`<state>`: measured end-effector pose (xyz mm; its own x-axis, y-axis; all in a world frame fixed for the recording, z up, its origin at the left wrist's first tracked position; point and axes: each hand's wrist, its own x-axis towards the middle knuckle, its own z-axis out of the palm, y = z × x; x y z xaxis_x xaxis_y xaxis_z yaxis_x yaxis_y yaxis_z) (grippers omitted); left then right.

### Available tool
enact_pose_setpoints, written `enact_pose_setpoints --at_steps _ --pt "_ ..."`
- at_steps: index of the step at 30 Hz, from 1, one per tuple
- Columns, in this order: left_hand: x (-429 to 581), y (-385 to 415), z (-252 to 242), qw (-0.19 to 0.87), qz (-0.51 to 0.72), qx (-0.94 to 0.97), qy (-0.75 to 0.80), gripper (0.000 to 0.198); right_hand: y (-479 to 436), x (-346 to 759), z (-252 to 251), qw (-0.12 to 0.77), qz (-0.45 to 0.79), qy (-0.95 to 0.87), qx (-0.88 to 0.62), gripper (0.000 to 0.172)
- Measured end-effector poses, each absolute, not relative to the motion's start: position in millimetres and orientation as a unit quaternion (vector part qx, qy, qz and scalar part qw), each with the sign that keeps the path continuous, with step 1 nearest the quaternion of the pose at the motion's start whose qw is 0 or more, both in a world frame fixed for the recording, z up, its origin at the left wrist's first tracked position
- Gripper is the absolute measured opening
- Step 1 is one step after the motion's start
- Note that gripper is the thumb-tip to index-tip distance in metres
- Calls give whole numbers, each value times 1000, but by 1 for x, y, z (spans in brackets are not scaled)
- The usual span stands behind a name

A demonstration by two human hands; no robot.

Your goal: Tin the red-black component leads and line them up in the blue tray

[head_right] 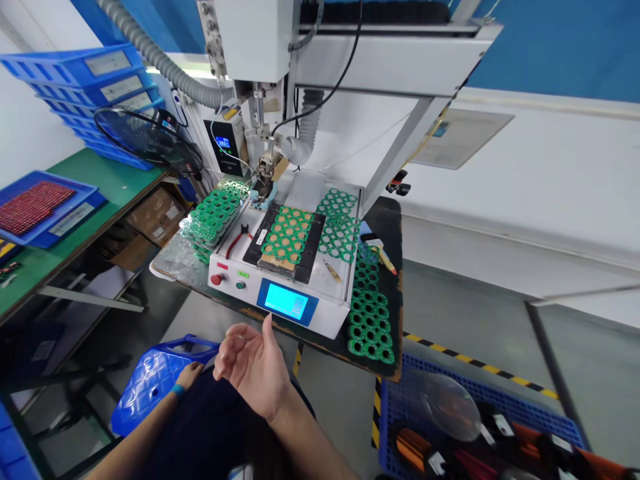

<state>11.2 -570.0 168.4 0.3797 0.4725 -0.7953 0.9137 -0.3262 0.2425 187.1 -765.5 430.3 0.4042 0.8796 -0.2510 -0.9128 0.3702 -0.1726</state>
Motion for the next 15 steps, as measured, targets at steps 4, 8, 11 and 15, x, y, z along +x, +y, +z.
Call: enact_pose_setpoints --at_steps 4,8,11,15 --pt "9 -571 166 356 -311 747 467 28 -763 182 441 834 529 92 -128 39" --pt "6 -571 168 363 -303 748 467 28 -768 178 448 822 553 93 -99 45" --pt "6 -572 172 364 -296 749 468 29 -772 175 453 814 568 81 -91 47" --pt "6 -574 177 365 -288 750 470 28 -774 172 458 810 575 55 -96 50"
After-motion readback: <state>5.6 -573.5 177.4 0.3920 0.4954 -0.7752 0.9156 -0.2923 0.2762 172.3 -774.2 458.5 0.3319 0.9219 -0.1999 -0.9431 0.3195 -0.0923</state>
